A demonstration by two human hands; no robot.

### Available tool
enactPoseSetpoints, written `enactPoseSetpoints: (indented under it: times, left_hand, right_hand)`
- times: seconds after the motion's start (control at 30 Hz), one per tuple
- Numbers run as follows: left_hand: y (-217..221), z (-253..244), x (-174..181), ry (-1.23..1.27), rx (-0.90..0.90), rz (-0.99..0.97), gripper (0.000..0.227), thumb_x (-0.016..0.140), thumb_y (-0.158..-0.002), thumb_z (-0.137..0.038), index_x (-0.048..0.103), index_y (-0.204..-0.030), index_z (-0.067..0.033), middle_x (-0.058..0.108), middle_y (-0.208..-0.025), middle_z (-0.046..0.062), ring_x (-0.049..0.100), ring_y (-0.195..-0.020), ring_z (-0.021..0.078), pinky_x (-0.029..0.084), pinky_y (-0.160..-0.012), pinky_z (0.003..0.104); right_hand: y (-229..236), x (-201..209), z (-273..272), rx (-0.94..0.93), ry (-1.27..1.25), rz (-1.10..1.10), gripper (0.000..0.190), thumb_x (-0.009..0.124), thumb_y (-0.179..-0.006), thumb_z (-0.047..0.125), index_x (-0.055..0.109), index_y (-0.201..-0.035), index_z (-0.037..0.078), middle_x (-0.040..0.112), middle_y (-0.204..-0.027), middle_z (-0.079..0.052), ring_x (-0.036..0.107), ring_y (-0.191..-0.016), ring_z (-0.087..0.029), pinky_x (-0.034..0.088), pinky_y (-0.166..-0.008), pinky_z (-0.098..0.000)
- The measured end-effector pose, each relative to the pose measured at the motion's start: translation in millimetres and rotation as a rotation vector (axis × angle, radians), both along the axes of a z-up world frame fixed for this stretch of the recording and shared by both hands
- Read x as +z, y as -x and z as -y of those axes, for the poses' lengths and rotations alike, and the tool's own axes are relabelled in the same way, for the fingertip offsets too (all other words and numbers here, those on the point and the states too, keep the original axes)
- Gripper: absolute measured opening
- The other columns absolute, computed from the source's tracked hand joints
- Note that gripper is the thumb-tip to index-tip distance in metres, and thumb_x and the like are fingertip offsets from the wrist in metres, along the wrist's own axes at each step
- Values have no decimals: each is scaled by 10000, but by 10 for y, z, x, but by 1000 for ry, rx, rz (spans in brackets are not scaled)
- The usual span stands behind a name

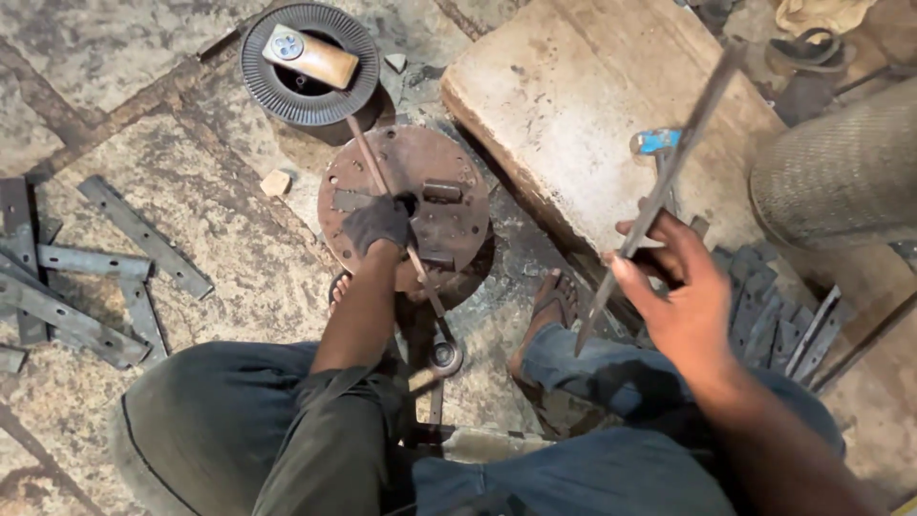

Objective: The person is assembling and measuring metal strips and circular components in a workshop.

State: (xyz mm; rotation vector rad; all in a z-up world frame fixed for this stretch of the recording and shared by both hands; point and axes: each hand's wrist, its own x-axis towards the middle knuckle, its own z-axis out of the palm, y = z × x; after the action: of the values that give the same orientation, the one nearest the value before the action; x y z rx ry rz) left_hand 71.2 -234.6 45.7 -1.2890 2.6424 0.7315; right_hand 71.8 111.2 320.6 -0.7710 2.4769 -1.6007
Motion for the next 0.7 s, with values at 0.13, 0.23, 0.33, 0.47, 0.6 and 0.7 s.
enactPoseSetpoints:
  times: [0.13, 0.23, 0.33, 0.47, 0.6, 0.7]
  left_hand:
    - [-110, -50, 128, -80, -9, -21, 486, 527, -968, -534, 778, -1104, -141, 743, -1054, 207, 707, -1029, 416, 521, -897, 518]
    - [-109, -122, -39, -23, 30, -156, 514, 534, -969, -545, 734, -1112, -94, 730, -997, 242, 683, -998, 445, 495, -881, 542]
    - [-53, -276, 252, 7, 34, -392, 473, 518, -1013, -506, 670, -1083, -64, 731, -949, 246, 671, -952, 461, 475, -849, 568]
    - [176, -491, 1235, -404, -69, -834, 443, 477, -1037, -493, 637, -1031, -80, 756, -866, 166, 732, -812, 304, 530, -719, 427]
    - [278, -889, 1904, -779, -331, -1045, 459, 448, -1101, -456, 649, -1042, -47, 673, -895, 105, 581, -687, 172, 513, -644, 342]
    - [177, -1213, 2292, -811, -483, -1061, 475, 422, -1109, -452, 649, -1019, -45, 694, -926, 71, 586, -663, 136, 548, -630, 318]
  right_hand:
    - [-15, 51, 6, -4, 41, 18, 531, 679, -983, 15, 475, -1470, -42, 648, -1324, -142, 696, -1124, -214, 570, -974, -332]
    - [3, 94, 8, -7, 65, 51, 464, 660, -1009, 50, 503, -1436, -40, 653, -1307, -125, 710, -1098, -201, 572, -946, -321]
    - [-1, 112, 14, 0, 81, 91, 392, 634, -1044, 86, 540, -1402, -42, 659, -1288, -104, 716, -1071, -182, 564, -927, -302]
    - [8, 127, 7, 8, 102, 86, 366, 613, -1067, 118, 557, -1391, -43, 663, -1273, -76, 705, -1022, -149, 550, -911, -279]
    - [36, 102, -36, -24, 62, 54, 364, 609, -1072, 120, 563, -1392, -47, 668, -1246, -77, 701, -993, -142, 543, -880, -277]
    - [22, 81, -37, 7, 64, 55, 399, 597, -1088, 132, 537, -1442, -41, 680, -1253, -82, 684, -975, -128, 542, -879, -274]
